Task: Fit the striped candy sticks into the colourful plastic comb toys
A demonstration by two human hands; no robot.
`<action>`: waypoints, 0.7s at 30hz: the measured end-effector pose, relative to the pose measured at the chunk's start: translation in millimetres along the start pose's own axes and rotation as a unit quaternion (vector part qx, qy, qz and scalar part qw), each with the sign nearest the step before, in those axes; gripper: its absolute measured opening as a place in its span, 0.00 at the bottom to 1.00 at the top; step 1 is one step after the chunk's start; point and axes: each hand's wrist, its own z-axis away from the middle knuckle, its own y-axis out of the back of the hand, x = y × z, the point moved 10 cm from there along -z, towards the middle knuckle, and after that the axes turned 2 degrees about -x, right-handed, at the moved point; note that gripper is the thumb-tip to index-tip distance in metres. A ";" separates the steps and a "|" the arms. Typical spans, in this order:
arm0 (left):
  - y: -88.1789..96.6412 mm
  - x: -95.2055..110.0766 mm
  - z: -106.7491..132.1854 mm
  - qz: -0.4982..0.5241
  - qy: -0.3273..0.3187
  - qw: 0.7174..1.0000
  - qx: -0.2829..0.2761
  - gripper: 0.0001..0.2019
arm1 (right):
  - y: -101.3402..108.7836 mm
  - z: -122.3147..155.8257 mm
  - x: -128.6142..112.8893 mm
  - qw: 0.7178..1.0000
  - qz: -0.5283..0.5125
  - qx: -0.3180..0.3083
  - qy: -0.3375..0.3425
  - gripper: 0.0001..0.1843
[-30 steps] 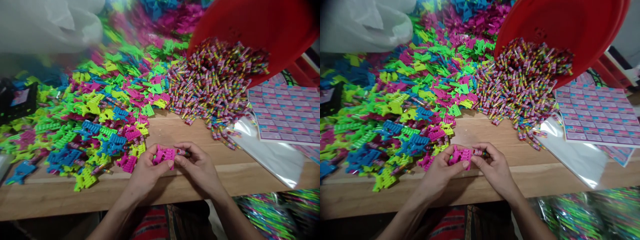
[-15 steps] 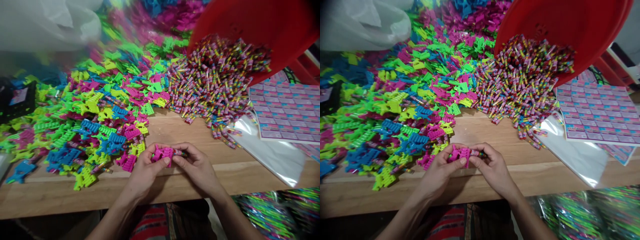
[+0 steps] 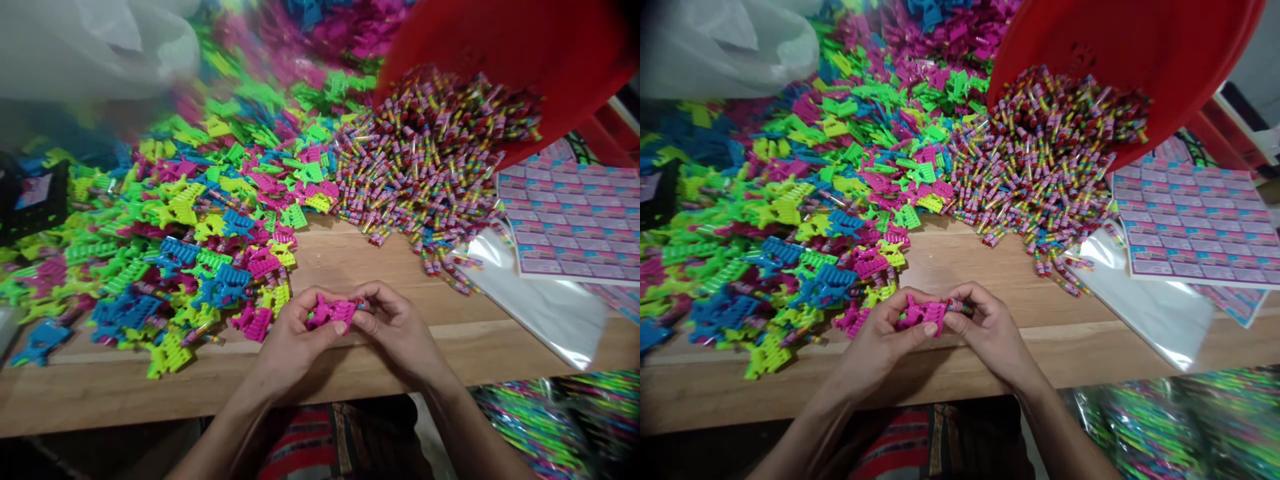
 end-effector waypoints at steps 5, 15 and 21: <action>-9.8 -4.0 2.8 0.012 0.061 0.995 -0.079 0.11 | 3.0 1.6 2.4 0.998 0.009 -0.042 -0.035 0.13; 3.4 -31.6 -8.9 0.302 0.059 0.945 0.109 0.16 | -3.3 -1.7 -13.0 0.992 0.115 -0.003 0.050 0.10; 18.6 -22.3 -6.3 0.263 0.042 0.950 0.161 0.17 | -13.3 6.7 -26.4 0.961 0.241 -0.049 0.129 0.14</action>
